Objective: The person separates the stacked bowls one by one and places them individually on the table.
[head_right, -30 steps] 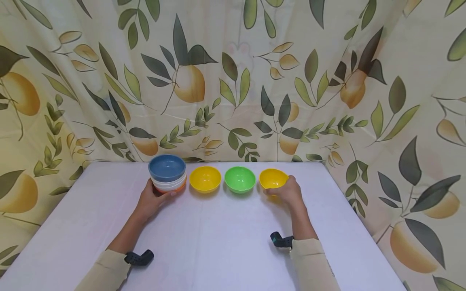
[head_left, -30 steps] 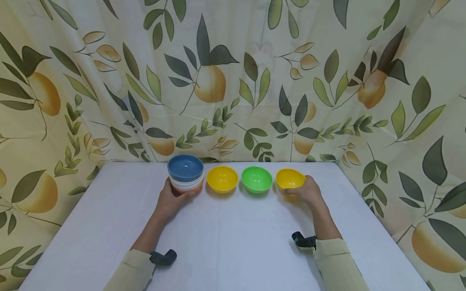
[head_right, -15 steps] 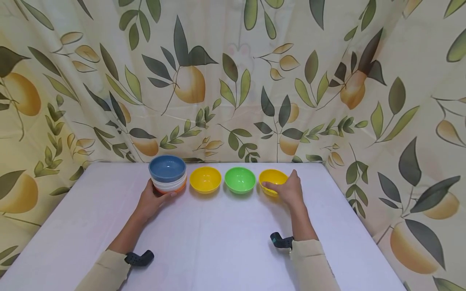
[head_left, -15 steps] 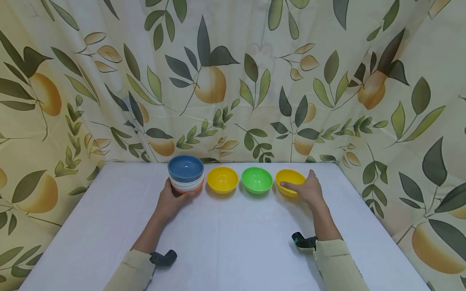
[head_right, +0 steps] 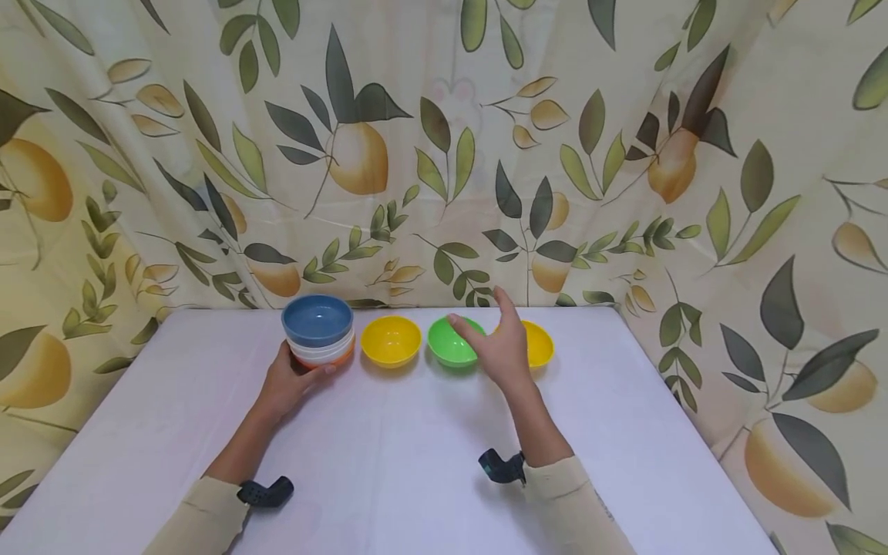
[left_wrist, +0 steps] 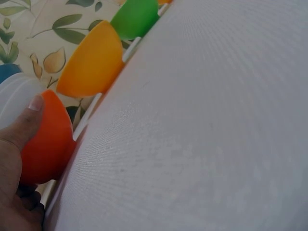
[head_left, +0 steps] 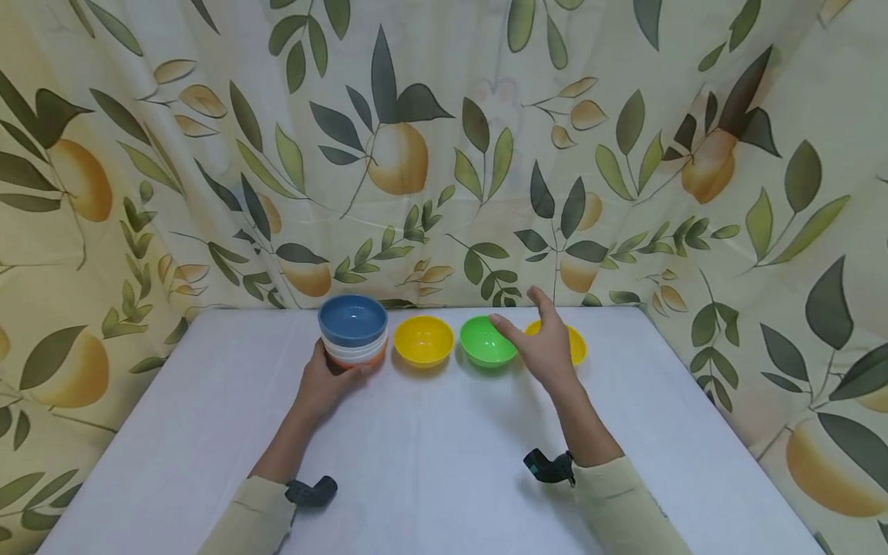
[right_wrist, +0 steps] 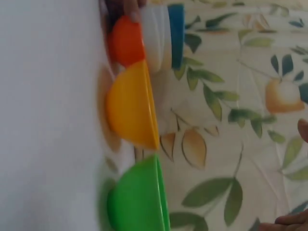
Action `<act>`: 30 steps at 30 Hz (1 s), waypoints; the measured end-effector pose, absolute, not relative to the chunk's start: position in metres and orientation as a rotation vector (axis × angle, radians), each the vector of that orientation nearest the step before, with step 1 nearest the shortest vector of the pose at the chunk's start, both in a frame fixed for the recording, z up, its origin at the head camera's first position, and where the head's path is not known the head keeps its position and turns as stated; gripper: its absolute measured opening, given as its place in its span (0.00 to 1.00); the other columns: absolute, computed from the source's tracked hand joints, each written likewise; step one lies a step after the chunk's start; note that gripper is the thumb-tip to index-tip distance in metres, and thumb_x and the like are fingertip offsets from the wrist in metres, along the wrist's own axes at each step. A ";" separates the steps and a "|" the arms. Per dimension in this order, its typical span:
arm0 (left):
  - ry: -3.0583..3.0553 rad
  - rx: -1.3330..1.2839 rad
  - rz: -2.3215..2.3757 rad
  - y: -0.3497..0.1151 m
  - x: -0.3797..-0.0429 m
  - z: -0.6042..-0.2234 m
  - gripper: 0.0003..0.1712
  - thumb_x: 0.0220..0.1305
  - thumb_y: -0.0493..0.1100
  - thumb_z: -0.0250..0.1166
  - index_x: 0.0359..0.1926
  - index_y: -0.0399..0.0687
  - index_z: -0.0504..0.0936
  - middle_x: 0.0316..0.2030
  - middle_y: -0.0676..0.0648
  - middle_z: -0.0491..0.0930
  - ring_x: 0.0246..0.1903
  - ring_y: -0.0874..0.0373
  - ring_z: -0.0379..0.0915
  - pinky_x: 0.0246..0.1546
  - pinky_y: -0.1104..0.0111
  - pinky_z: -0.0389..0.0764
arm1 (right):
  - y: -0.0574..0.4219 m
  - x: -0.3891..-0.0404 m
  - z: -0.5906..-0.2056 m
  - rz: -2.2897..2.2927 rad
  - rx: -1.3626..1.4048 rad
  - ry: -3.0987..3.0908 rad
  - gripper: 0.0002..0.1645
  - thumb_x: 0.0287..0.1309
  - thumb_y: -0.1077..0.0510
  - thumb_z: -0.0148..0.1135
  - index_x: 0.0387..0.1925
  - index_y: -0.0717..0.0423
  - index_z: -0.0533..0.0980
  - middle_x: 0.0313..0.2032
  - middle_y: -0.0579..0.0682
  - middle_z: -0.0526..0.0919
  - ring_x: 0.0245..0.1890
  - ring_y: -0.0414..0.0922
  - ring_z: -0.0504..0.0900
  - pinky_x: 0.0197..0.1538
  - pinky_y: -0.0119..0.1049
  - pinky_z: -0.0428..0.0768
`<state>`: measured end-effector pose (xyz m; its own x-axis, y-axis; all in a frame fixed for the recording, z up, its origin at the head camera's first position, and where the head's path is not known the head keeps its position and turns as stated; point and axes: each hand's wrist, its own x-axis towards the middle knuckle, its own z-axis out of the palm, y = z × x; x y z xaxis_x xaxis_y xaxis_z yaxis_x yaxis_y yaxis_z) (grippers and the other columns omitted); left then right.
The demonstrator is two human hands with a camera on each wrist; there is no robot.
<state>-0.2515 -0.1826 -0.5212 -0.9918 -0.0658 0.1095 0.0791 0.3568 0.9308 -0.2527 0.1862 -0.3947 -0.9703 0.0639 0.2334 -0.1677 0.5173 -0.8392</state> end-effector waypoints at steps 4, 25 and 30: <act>-2.466 -0.016 -1.728 -0.183 -0.252 -0.522 0.67 0.58 0.57 0.81 0.84 0.48 0.44 0.76 0.40 0.61 0.74 0.42 0.58 0.75 0.44 0.59 | 0.154 -0.253 -0.391 1.459 0.229 -2.498 0.56 0.64 0.38 0.71 0.82 0.55 0.56 0.79 0.54 0.63 0.79 0.55 0.56 0.78 0.61 0.54; -2.475 -0.026 -1.734 -0.181 -0.254 -0.522 0.68 0.58 0.61 0.80 0.84 0.48 0.44 0.76 0.37 0.60 0.75 0.40 0.57 0.74 0.44 0.62 | 0.037 -0.276 -0.397 1.395 0.547 -2.694 0.67 0.53 0.33 0.77 0.82 0.58 0.54 0.78 0.56 0.62 0.77 0.56 0.61 0.75 0.59 0.64; -2.470 -0.026 -1.736 -0.185 -0.252 -0.521 0.67 0.60 0.58 0.79 0.84 0.47 0.44 0.76 0.37 0.60 0.75 0.41 0.57 0.73 0.44 0.64 | 0.024 -0.278 -0.403 1.374 0.589 -2.753 0.68 0.52 0.31 0.77 0.82 0.56 0.55 0.79 0.55 0.61 0.77 0.55 0.62 0.74 0.57 0.66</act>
